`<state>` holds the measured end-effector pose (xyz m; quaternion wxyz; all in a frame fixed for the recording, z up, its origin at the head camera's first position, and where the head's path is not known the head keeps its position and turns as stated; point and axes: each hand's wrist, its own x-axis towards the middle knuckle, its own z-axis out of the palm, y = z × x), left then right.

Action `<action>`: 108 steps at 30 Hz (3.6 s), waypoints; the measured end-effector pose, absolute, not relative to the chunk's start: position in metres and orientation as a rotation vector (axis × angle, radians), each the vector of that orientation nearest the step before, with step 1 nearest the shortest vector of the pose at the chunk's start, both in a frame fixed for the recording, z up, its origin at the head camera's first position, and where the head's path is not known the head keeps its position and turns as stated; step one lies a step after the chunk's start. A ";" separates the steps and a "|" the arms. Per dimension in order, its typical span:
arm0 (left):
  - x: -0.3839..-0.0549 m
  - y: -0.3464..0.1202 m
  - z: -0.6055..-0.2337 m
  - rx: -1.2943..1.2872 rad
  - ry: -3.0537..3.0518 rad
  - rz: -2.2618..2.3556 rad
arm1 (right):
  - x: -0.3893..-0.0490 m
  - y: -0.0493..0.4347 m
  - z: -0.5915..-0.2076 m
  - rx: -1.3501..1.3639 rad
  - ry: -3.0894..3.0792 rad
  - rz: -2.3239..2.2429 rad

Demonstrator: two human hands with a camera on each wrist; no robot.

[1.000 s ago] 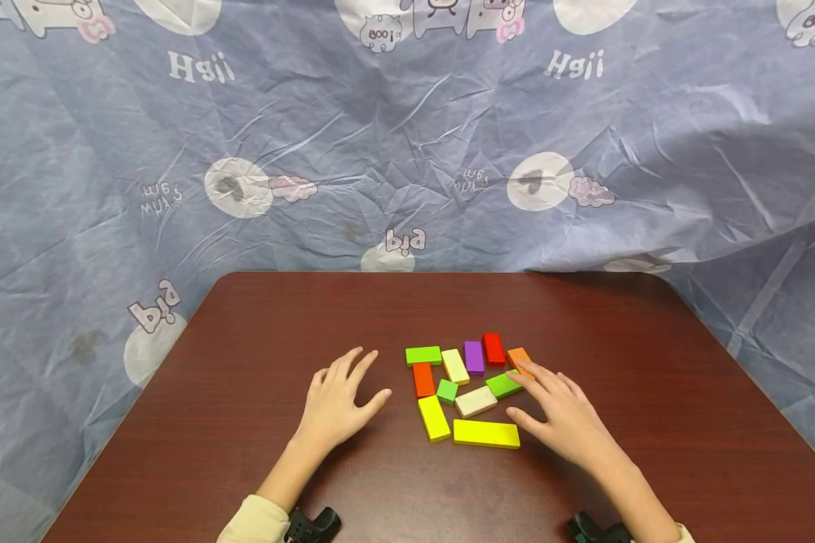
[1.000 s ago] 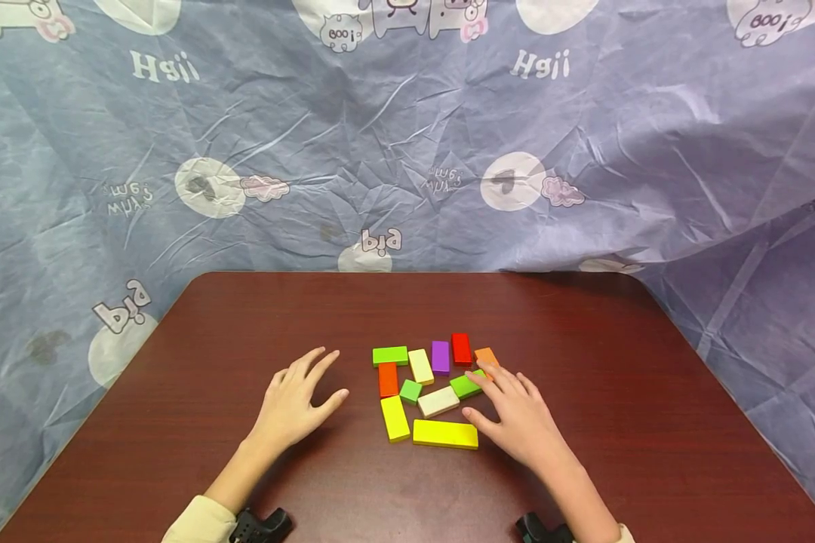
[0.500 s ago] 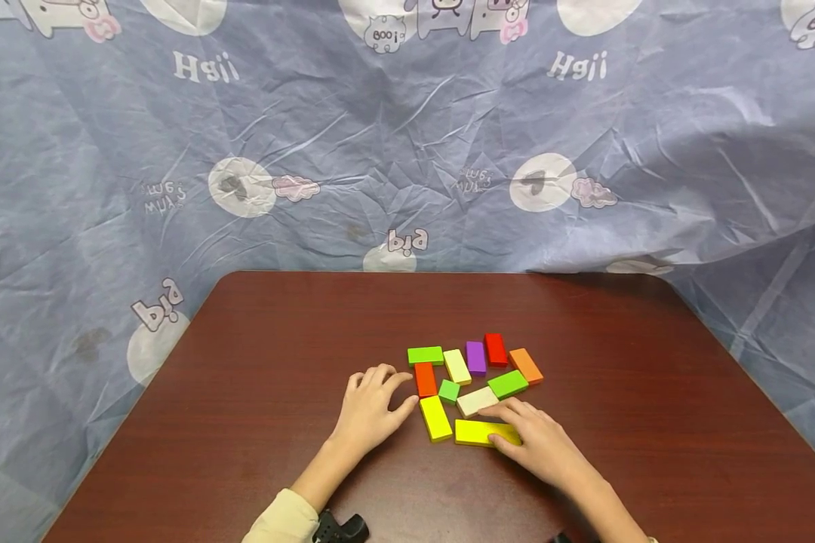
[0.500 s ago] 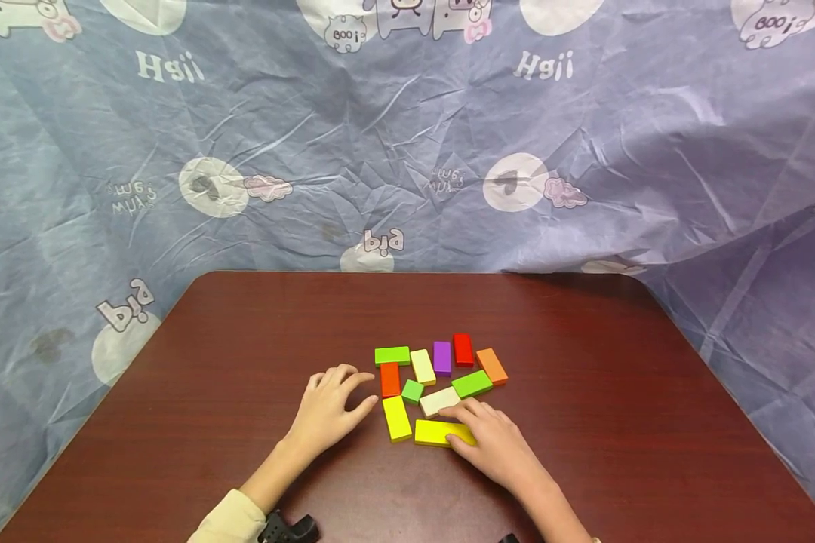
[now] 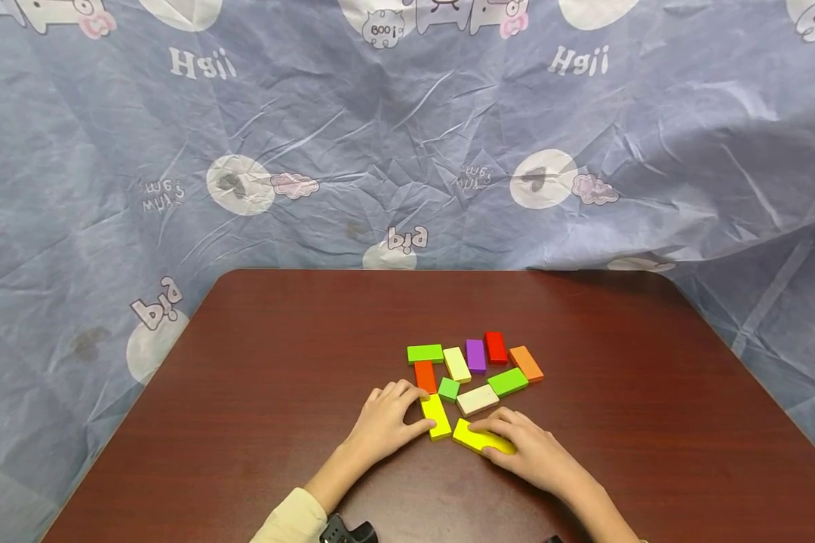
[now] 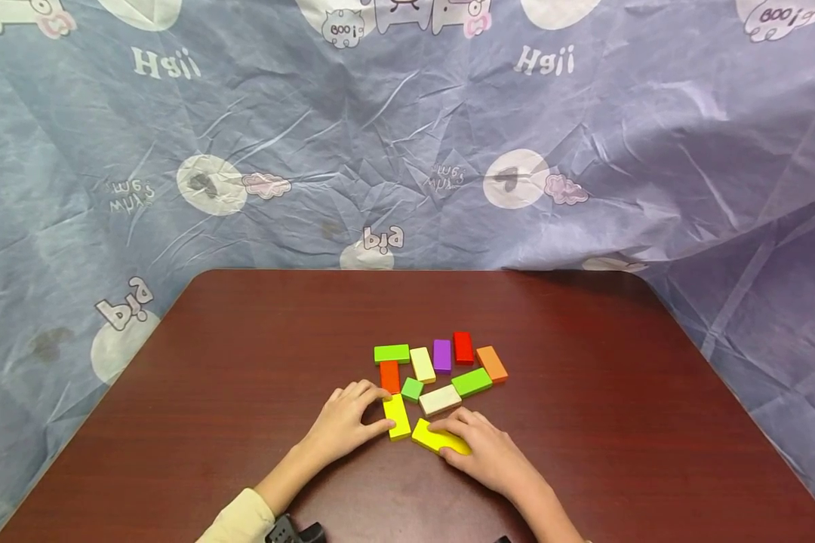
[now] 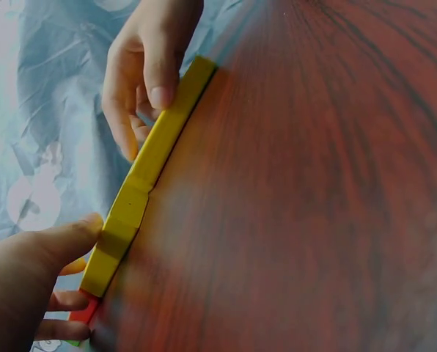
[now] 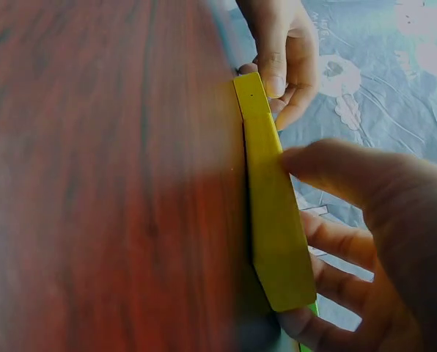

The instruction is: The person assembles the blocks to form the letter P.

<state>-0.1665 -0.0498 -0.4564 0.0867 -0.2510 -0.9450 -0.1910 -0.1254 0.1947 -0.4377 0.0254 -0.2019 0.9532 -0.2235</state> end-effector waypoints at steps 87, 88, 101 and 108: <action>-0.131 -0.062 -0.473 -1.183 -2.818 -0.651 | -0.161 0.132 -0.437 -0.741 3.155 -0.872; -0.130 -0.062 -0.473 -1.186 -2.819 -0.643 | -0.166 0.131 -0.438 -0.779 3.146 -0.829; -0.131 -0.064 -0.471 -1.223 -2.811 -0.620 | -0.177 0.131 -0.448 -0.733 3.090 -0.689; -0.131 -0.065 -0.471 -1.227 -2.814 -0.606 | -0.183 0.129 -0.454 -0.810 3.094 -0.732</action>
